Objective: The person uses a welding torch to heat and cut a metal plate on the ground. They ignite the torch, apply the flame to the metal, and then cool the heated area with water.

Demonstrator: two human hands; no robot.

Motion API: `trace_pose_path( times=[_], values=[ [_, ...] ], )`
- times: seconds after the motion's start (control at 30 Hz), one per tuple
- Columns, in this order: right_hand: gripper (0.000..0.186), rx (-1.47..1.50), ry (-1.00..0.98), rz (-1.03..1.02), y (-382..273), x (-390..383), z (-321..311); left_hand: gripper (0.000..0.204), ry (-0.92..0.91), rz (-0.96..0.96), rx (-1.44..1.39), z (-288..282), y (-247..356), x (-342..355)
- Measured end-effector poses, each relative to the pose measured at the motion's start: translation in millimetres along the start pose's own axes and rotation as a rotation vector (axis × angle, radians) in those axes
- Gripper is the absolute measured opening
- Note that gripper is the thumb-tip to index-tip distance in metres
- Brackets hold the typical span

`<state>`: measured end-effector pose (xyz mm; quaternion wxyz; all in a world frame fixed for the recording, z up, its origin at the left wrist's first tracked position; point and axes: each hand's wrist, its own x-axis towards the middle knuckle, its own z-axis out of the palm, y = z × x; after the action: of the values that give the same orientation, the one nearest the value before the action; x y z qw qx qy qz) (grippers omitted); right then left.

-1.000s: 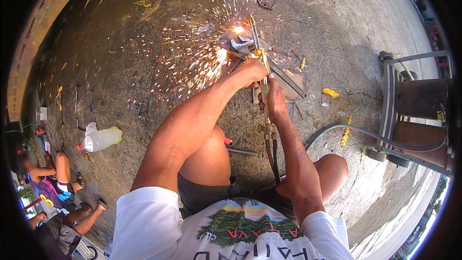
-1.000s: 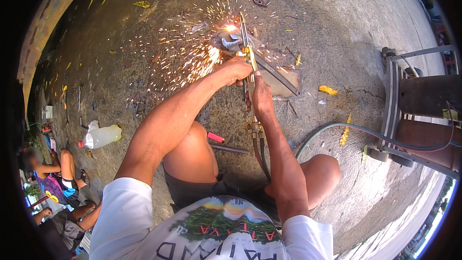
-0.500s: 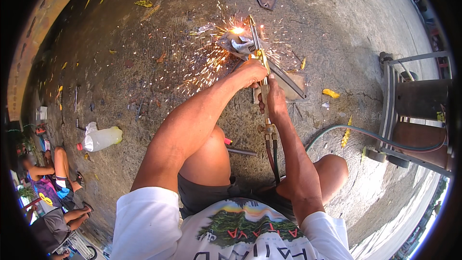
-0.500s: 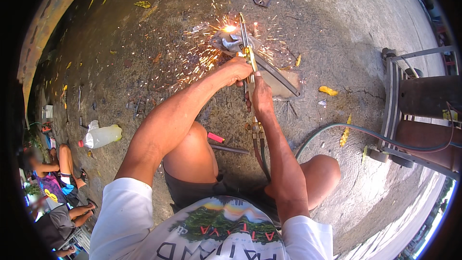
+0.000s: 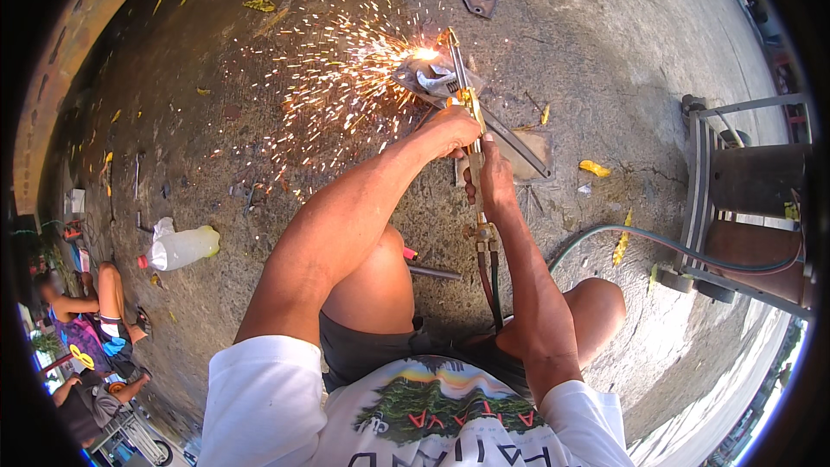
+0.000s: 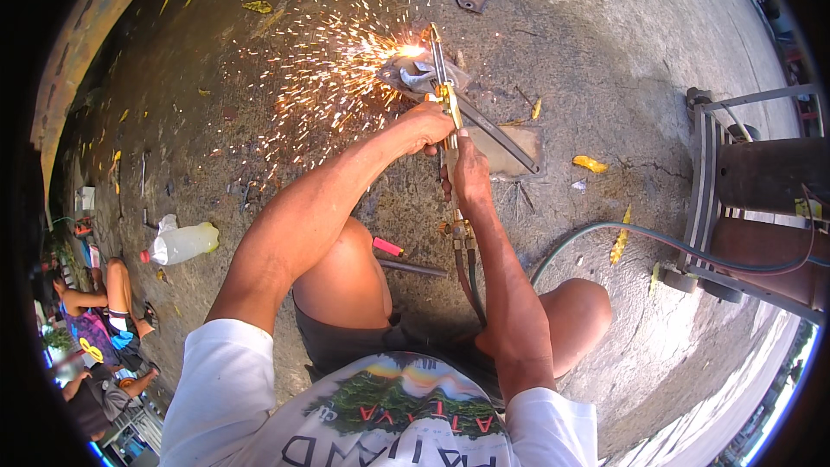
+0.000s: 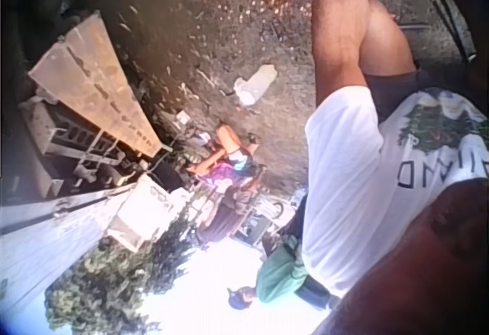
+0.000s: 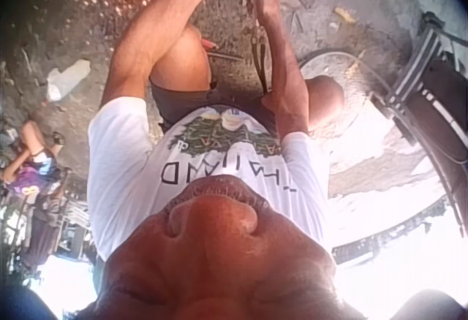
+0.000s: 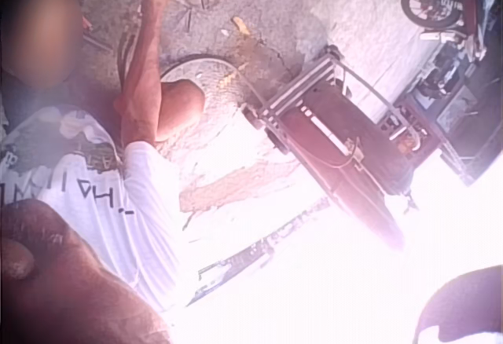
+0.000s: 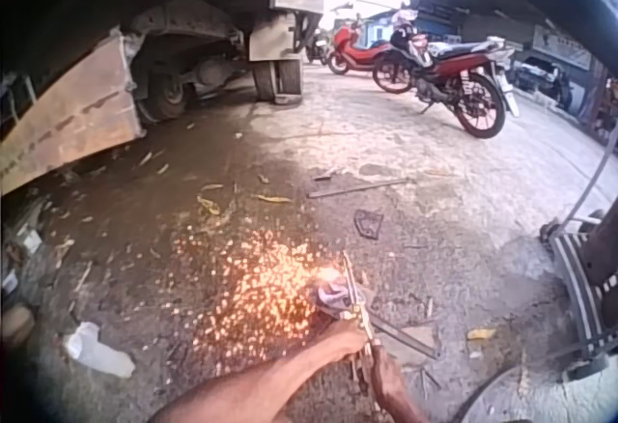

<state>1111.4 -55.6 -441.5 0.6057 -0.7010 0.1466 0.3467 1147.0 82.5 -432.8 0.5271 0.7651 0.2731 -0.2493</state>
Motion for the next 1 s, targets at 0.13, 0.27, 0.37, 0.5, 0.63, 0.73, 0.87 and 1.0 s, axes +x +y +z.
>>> trace_pose_path(
  times=[0.13,0.27,0.37,0.5,0.63,0.73,0.87,1.0],
  values=[
    [0.060,-0.017,-0.018,0.011,-1.2,-0.9,-0.4,0.020,-0.003,-0.032,0.011,0.7,-0.9,4.7],
    [0.061,-0.022,-0.012,0.005,-2.3,-2.2,-0.2,0.021,0.012,-0.019,0.013,0.9,-3.9,8.0],
    [0.061,-0.028,-0.013,0.017,-2.9,-2.6,0.5,0.021,0.044,-0.015,0.006,2.4,-7.5,10.5],
    [0.061,-0.031,-0.019,0.009,-0.1,0.1,-0.9,0.021,0.038,-0.029,0.006,2.7,-5.7,9.7],
    [0.061,-0.033,-0.020,-0.003,-2.8,-3.8,0.5,0.020,0.040,-0.059,0.003,3.1,-3.8,9.5],
    [0.061,-0.037,-0.023,0.003,-2.1,-2.7,-0.1,0.019,0.025,-0.051,0.003,2.7,-3.9,9.2],
    [0.061,-0.039,-0.028,0.002,-3.0,-3.7,0.7,0.020,0.009,-0.022,0.007,0.2,-1.7,1.6],
    [0.061,-0.039,-0.026,0.003,-2.7,-3.1,-0.3,0.019,0.018,-0.028,0.013,-0.5,2.0,-2.3]
  ],
)
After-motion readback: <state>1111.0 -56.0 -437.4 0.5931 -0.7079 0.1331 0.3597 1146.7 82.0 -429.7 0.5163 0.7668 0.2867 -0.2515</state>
